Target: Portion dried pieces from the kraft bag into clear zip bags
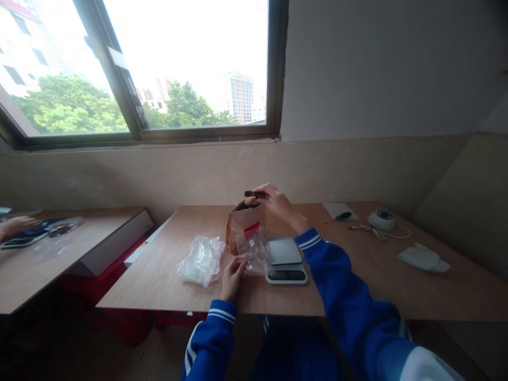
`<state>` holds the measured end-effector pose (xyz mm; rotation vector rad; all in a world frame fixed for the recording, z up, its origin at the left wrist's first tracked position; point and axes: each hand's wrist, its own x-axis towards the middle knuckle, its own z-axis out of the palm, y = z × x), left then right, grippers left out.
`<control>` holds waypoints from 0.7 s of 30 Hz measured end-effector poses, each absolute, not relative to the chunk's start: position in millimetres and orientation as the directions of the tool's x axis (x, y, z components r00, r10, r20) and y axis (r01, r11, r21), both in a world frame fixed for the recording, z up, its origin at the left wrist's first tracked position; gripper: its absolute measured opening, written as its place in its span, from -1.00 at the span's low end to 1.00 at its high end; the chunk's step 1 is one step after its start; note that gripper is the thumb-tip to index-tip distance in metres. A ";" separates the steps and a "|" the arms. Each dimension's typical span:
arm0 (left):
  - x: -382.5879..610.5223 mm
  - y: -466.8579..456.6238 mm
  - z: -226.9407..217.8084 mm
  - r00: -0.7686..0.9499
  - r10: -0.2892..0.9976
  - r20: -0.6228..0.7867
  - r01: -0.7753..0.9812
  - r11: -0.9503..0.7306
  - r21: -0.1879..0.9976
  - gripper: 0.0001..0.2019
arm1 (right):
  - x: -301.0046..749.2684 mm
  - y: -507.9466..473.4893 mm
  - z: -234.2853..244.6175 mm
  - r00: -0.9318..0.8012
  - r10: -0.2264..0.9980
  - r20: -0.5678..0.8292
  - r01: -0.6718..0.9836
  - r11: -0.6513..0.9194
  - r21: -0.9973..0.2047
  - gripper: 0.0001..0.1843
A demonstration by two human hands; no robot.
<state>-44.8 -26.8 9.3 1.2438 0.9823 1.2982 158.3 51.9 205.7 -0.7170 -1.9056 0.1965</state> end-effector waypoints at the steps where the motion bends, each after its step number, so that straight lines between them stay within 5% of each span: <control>1: -44.9 -26.8 9.5 0.077 0.988 0.136 -0.133 -0.125 0.983 -0.60 | 157.1 51.4 204.3 -0.324 0.553 0.768 0.398 0.816 -0.420 -0.80; 15: -45.0 -27.5 10.3 0.086 0.988 0.127 -0.147 -0.114 0.983 -0.64 | 151.8 52.7 206.2 -0.483 0.647 0.590 0.426 0.762 -0.487 -0.71; 21: -45.2 -26.8 8.2 0.081 0.989 0.124 -0.143 -0.112 0.983 -0.63 | 154.3 70.7 180.2 -0.323 0.598 0.733 0.558 0.746 -0.362 -0.75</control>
